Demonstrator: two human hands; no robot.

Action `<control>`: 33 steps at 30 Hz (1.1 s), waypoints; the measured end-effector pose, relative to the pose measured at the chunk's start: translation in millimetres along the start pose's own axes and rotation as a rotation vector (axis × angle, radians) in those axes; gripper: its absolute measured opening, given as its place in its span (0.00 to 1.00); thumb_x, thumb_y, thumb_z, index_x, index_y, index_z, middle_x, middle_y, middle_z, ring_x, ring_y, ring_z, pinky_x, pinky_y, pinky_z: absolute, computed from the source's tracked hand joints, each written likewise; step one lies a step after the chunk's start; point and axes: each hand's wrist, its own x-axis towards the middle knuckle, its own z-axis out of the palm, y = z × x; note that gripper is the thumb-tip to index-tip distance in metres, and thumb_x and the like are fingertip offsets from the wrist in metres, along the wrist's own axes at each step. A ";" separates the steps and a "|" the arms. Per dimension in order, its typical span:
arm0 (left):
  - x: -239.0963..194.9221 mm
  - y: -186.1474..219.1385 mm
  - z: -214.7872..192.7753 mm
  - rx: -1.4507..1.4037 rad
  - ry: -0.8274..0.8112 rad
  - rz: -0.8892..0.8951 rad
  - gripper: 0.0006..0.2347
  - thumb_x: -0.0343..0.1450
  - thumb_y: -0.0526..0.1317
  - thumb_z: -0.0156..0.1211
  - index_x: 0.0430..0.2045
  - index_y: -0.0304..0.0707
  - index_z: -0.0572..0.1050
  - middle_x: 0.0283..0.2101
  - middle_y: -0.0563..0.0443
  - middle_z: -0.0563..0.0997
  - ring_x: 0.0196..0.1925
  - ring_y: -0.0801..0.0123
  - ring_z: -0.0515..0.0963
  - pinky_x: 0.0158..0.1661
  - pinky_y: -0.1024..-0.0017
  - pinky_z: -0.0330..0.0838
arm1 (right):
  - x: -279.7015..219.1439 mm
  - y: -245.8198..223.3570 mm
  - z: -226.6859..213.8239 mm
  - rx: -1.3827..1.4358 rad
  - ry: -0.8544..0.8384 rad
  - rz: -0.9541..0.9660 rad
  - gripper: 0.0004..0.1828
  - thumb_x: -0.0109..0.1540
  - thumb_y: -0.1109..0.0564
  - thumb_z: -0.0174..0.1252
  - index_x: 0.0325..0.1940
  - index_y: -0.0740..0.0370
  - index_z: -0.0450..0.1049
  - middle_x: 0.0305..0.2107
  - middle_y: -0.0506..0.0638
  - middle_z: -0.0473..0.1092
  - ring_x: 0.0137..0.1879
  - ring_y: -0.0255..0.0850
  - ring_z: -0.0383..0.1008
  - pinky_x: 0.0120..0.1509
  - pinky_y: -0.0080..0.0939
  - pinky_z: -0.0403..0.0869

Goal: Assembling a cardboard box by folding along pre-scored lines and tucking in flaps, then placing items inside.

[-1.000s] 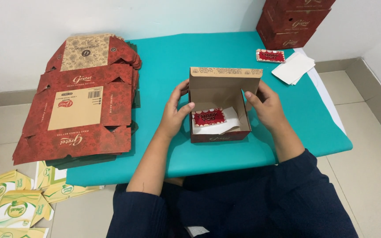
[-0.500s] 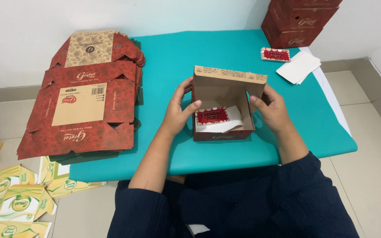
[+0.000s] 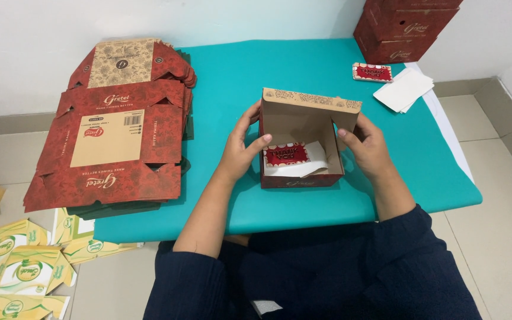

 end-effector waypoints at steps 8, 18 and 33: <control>-0.9 -4.4 -2.2 -0.104 0.019 -0.048 0.19 0.66 0.47 0.62 0.43 0.44 0.60 0.63 0.41 0.65 0.66 0.51 0.62 0.63 0.49 0.51 | -0.3 5.5 -0.6 0.007 0.011 -0.004 0.17 0.61 0.58 0.58 0.53 0.64 0.70 0.41 0.51 0.69 0.49 0.38 0.66 0.58 0.46 0.68; 0.9 -14.6 -8.0 -0.012 0.004 -0.012 0.11 0.64 0.44 0.60 0.29 0.39 0.66 0.62 0.38 0.65 0.66 0.48 0.62 0.64 0.51 0.52 | -1.5 16.0 -2.7 0.025 -0.019 -0.051 0.21 0.61 0.58 0.56 0.58 0.66 0.67 0.54 0.58 0.67 0.61 0.43 0.63 0.66 0.50 0.63; -12.5 50.1 -4.7 0.419 -0.115 -0.031 0.26 0.58 0.37 0.54 0.55 0.47 0.66 0.65 0.43 0.63 0.68 0.50 0.57 0.65 0.44 0.34 | -25.1 -15.9 2.9 -0.280 0.017 0.084 0.36 0.53 0.76 0.46 0.67 0.64 0.59 0.60 0.64 0.59 0.67 0.55 0.56 0.70 0.56 0.58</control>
